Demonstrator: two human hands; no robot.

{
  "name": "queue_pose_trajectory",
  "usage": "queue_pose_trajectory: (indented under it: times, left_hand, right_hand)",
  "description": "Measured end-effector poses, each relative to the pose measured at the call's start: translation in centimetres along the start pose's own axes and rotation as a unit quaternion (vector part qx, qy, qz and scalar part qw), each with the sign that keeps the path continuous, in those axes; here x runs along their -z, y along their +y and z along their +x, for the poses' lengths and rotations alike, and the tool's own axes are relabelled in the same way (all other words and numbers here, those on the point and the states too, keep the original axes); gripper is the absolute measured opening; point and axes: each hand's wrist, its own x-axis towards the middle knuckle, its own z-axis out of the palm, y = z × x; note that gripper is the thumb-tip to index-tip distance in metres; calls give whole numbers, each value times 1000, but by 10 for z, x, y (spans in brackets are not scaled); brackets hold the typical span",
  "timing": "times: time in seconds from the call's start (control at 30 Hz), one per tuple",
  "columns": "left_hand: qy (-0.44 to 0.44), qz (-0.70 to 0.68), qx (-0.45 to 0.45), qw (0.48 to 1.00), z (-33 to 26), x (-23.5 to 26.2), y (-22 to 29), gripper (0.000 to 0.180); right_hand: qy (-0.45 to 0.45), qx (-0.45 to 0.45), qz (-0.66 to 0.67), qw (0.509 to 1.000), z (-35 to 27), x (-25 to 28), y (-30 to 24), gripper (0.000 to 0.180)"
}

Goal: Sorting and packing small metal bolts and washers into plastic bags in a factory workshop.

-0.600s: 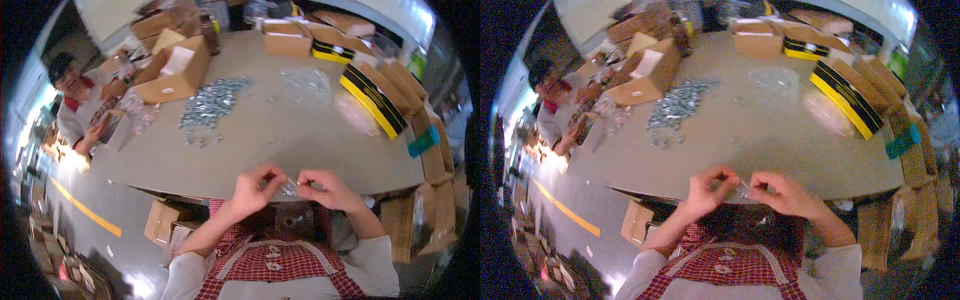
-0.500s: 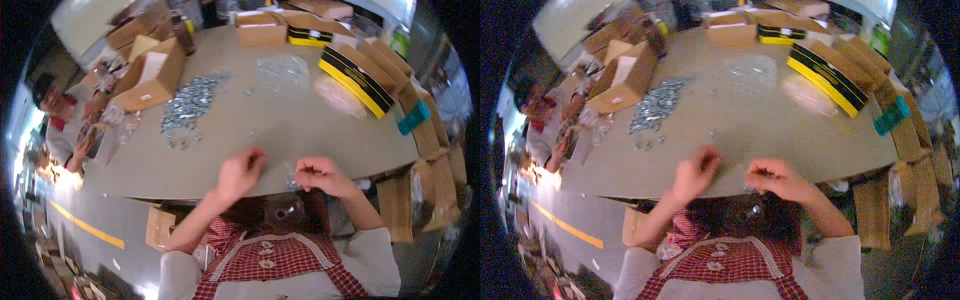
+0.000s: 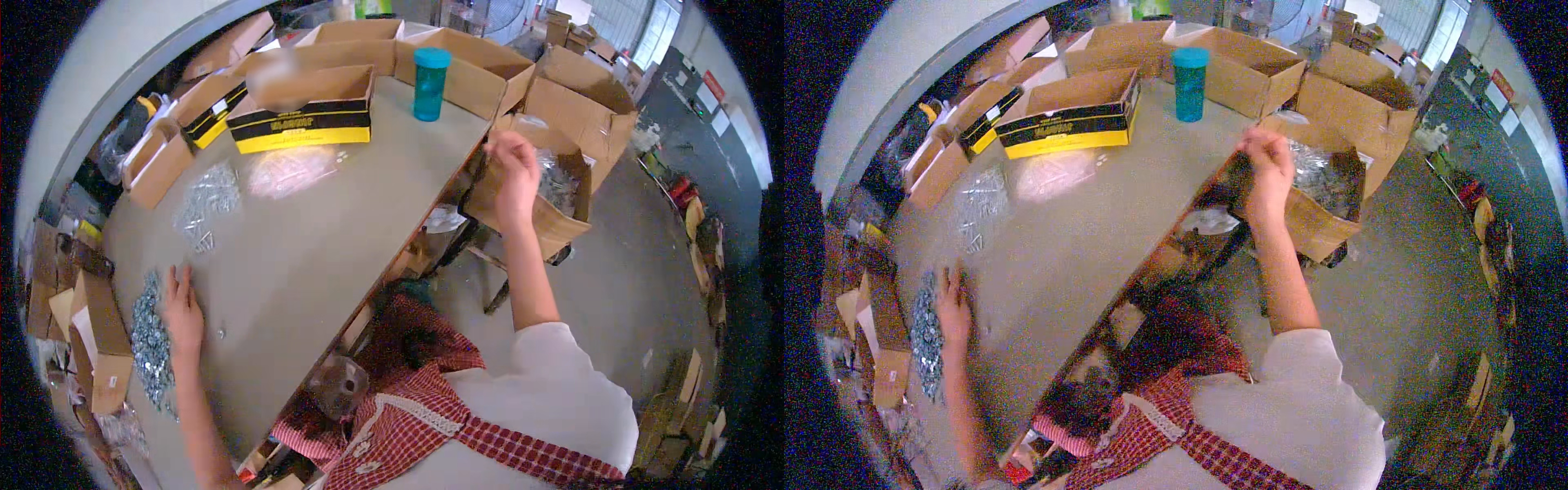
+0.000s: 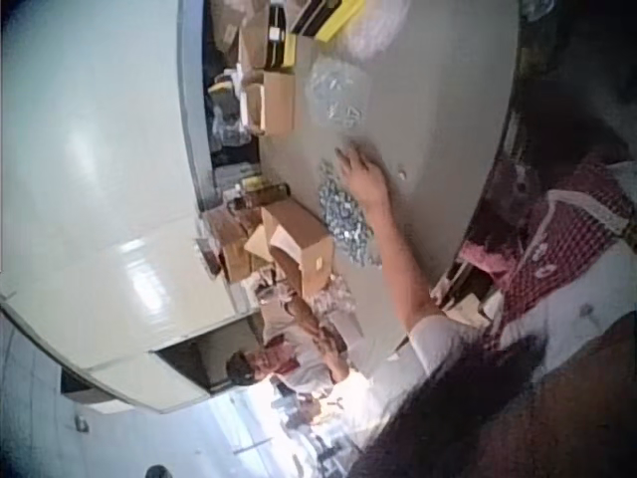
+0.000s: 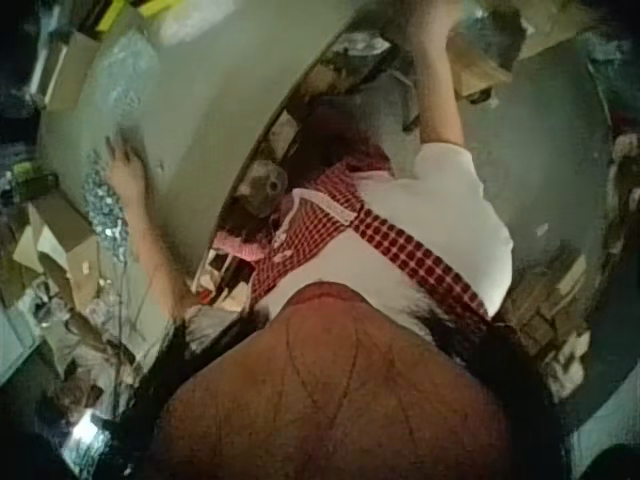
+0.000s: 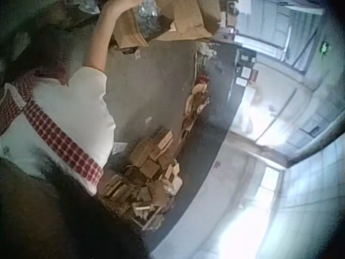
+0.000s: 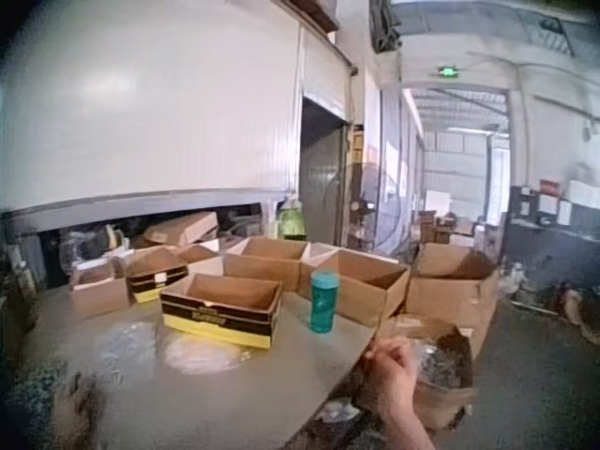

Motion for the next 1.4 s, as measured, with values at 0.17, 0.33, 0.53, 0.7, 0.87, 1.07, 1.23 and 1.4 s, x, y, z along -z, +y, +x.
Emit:
queue_pose_trajectory:
  times: [0.17,0.33,0.53,0.7,0.87,1.07,1.23,1.4]
  left_hand:
    - [-20,29,24,999,1,-4,-24,29]
    - [-29,-339,204,918,-9,14,24,24]
    - [-83,-543,201,811,-44,40,77,37]
    - [-44,-648,198,734,-45,36,76,35]
    - [8,-550,231,803,-60,18,50,26]
    - [-41,-498,238,832,-57,29,54,40]
    - [-96,-662,312,674,-54,38,62,42]
    - [-11,-571,287,769,-52,22,58,38]
  right_hand:
    - [-254,-66,-95,960,-34,-17,37,16]
    - [-439,107,-204,869,-83,-109,34,22]
    - [-703,123,-95,694,-189,-218,20,41]
    - [-731,60,-122,669,-204,-253,25,26]
    - [-758,90,-128,633,-224,-282,24,13]
    - [-743,193,-135,626,-226,-281,67,12]
    - [-743,242,-163,603,-223,-274,66,16]
    - [-737,245,-166,607,-219,-266,88,25]
